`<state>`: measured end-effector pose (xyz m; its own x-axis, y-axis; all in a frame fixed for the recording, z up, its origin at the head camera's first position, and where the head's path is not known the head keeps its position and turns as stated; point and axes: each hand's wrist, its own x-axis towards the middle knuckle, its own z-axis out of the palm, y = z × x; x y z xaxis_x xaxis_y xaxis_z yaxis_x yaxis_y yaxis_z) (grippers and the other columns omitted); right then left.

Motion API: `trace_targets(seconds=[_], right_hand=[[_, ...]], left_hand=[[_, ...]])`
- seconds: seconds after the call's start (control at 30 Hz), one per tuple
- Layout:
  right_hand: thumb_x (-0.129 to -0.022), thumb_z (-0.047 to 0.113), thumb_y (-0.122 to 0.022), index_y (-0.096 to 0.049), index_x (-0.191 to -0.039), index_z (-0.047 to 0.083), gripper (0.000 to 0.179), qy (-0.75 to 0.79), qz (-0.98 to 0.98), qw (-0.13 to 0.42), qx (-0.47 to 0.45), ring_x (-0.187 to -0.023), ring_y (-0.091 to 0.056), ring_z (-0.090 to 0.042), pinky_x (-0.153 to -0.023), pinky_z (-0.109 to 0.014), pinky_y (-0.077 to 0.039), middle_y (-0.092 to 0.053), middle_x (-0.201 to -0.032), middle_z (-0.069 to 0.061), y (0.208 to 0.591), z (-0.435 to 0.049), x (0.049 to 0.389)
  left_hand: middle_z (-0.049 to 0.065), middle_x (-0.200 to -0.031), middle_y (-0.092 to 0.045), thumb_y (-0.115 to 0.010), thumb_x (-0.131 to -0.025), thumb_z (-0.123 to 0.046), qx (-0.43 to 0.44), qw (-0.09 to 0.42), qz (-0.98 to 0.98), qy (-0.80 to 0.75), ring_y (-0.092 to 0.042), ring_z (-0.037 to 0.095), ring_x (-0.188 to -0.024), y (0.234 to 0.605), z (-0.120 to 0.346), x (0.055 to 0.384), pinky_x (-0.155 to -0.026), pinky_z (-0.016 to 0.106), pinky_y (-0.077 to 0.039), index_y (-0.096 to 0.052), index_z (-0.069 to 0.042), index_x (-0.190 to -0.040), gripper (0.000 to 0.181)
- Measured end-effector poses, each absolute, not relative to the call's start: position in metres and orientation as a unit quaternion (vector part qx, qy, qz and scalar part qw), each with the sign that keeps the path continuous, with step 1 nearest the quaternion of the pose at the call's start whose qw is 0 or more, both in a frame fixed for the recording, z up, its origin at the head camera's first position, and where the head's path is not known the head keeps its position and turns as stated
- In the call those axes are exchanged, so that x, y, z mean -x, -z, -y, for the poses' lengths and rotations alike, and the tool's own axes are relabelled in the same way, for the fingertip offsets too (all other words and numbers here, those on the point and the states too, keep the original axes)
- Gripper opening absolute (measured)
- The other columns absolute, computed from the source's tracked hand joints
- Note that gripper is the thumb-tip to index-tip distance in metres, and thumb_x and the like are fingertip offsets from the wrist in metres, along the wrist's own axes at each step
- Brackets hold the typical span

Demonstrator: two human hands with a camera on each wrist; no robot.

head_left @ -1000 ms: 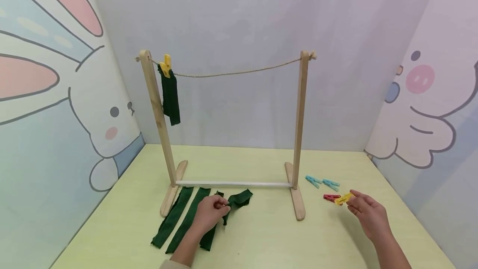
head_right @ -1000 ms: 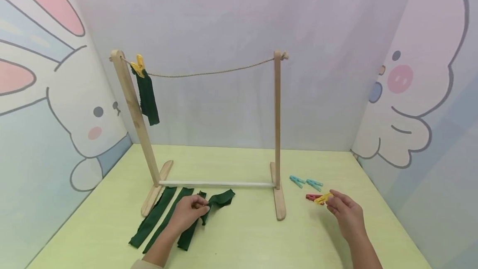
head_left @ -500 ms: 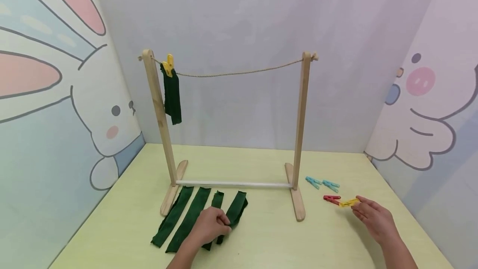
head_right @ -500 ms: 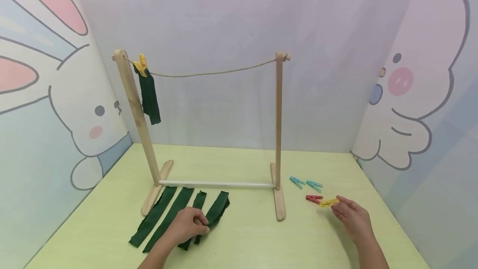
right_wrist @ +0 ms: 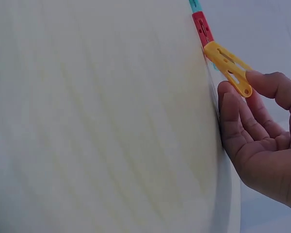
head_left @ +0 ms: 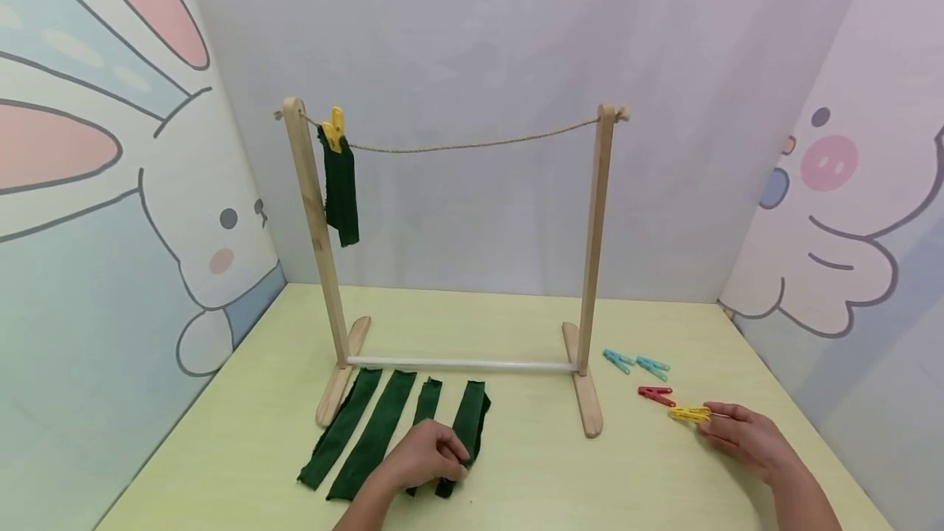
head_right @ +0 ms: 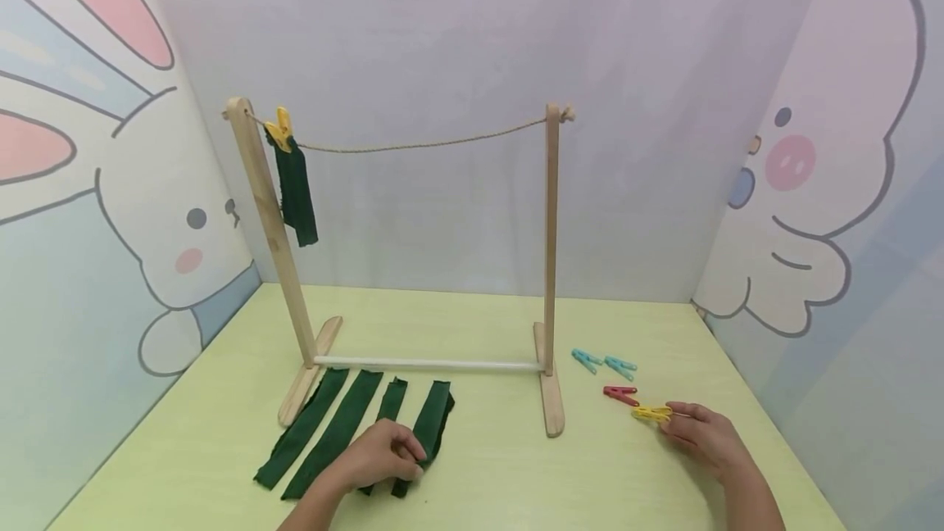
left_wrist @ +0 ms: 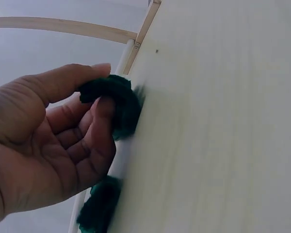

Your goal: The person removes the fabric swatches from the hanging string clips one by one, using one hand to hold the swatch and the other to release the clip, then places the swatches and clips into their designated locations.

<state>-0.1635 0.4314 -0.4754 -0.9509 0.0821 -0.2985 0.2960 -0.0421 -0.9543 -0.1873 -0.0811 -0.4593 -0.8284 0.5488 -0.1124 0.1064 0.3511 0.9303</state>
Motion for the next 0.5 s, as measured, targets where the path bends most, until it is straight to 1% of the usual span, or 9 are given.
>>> trace_targets(seconds=[0.1,0.2,0.33,0.5], right_hand=[[-0.086,0.006,-0.065,-0.062,-0.113,0.003,0.027,0.675,-0.721,0.084,-0.135,-0.083,-0.063,-0.015,-0.074,-0.032,-0.051,-0.06,-0.094,-0.001,0.4737,-0.4336,0.1654],[-0.085,0.009,-0.066,-0.057,-0.118,-0.005,0.036,0.627,-0.762,0.085,-0.139,-0.078,-0.061,-0.016,-0.069,-0.032,-0.051,-0.06,-0.092,-0.001,0.4722,-0.4336,0.1674],[-0.084,0.01,-0.066,-0.055,-0.117,-0.009,0.039,0.569,-0.806,0.091,-0.134,-0.07,-0.054,-0.017,-0.06,-0.03,-0.046,-0.059,-0.09,-0.003,0.4712,-0.4326,0.1698],[-0.082,0.01,-0.068,-0.051,-0.117,-0.013,0.045,0.534,-0.831,0.09,-0.129,-0.069,-0.053,-0.019,-0.059,-0.031,-0.046,-0.058,-0.093,-0.005,0.4679,-0.4302,0.1717]], left_hand=[[0.004,-0.068,-0.064,-0.075,-0.073,-0.002,-0.199,0.215,-0.797,-0.528,-0.057,0.017,-0.056,0.4601,0.0777,0.1863,-0.047,0.032,-0.047,-0.07,-0.003,-0.081,0.01],[0.004,-0.068,-0.064,-0.076,-0.073,-0.004,-0.197,0.223,-0.798,-0.524,-0.058,0.017,-0.055,0.4626,0.0748,0.1865,-0.047,0.032,-0.047,-0.07,-0.004,-0.081,0.011],[0.002,-0.068,-0.065,-0.078,-0.073,-0.007,-0.198,0.233,-0.798,-0.52,-0.058,0.016,-0.055,0.4665,0.0731,0.1873,-0.047,0.03,-0.047,-0.07,-0.006,-0.081,0.011],[0.003,-0.069,-0.065,-0.076,-0.074,-0.009,-0.201,0.229,-0.794,-0.526,-0.058,0.016,-0.056,0.4653,0.0725,0.1872,-0.05,0.031,-0.046,-0.07,-0.005,-0.082,0.011]])
